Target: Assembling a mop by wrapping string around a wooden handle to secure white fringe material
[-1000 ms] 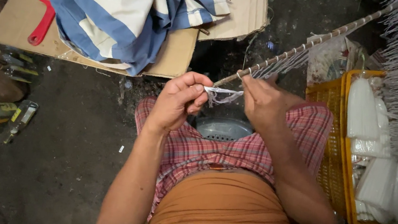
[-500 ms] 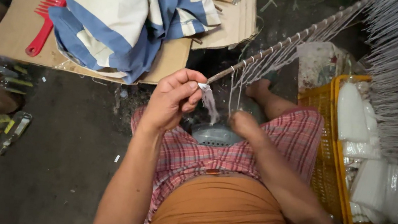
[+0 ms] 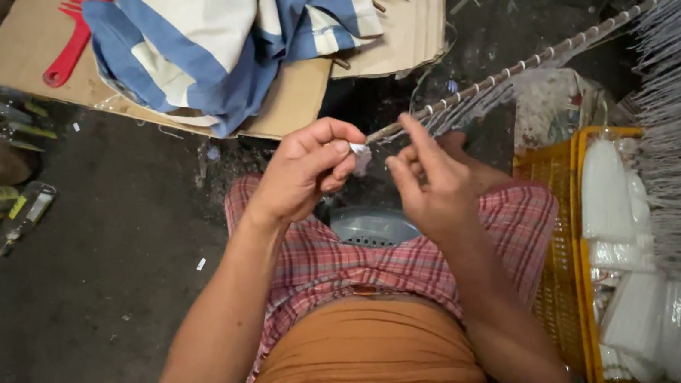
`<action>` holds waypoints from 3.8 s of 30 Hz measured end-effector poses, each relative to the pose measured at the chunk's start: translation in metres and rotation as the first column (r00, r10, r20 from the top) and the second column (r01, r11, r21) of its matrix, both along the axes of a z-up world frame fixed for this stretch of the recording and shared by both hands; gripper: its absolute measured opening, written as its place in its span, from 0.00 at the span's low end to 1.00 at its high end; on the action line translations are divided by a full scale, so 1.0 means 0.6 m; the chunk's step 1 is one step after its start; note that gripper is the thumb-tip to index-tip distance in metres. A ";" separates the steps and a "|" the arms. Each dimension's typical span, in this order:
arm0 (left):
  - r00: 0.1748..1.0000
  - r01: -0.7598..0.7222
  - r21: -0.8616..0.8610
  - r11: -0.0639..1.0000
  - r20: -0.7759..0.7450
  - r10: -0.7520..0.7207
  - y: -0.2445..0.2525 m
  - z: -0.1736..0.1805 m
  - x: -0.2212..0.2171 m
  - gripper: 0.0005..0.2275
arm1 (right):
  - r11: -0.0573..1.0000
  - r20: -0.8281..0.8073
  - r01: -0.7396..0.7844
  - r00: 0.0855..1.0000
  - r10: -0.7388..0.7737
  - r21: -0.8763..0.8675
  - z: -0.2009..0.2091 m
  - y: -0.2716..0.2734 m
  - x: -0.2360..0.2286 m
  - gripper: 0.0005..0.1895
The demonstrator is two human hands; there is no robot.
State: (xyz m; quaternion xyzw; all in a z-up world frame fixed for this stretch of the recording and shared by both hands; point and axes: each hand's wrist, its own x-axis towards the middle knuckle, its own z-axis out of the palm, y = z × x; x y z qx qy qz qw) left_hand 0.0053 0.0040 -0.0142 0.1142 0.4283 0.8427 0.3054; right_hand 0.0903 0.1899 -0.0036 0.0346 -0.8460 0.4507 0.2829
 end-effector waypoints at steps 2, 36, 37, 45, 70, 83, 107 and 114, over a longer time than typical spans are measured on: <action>1.000 -0.006 -0.010 1.000 -0.008 0.006 0.000 -0.001 0.003 0.10 | 0.999 -0.016 0.043 0.999 -0.044 -0.021 -0.006 0.003 -0.003 0.25; 0.999 0.032 -0.008 0.999 -0.019 -0.032 0.001 0.000 0.013 0.09 | 0.515 0.177 0.025 0.952 0.248 -0.857 -0.100 -0.006 -0.020 0.08; 0.999 0.032 -0.003 0.999 -0.007 -0.032 0.001 -0.003 0.012 0.09 | 0.535 0.165 0.011 0.956 0.241 -0.845 -0.108 -0.001 -0.020 0.08; 0.999 0.026 0.049 0.998 0.030 -0.028 -0.002 -0.009 0.009 0.09 | 0.975 0.058 -0.017 0.998 0.031 -0.222 -0.096 0.012 -0.012 0.06; 0.999 0.012 0.063 0.998 -0.040 -0.009 0.069 -0.009 0.005 0.07 | 0.800 0.418 0.148 0.898 0.137 -0.582 -0.098 0.024 -0.008 0.06; 0.828 -0.073 -0.271 0.960 -0.554 -0.093 0.066 0.024 0.020 0.15 | 0.309 0.248 0.251 0.968 -0.048 -0.917 -0.076 0.015 -0.025 0.05; 0.724 -0.535 -0.730 0.426 -0.656 -0.214 -0.008 -0.388 -0.005 0.10 | 0.596 0.224 0.494 0.854 -0.470 -0.633 0.152 0.309 0.159 0.10; 0.728 -0.525 -0.802 0.286 -0.597 -0.336 -0.064 -0.533 -0.050 0.09 | 0.528 0.220 0.768 0.621 -0.752 -0.363 0.245 0.495 0.361 0.05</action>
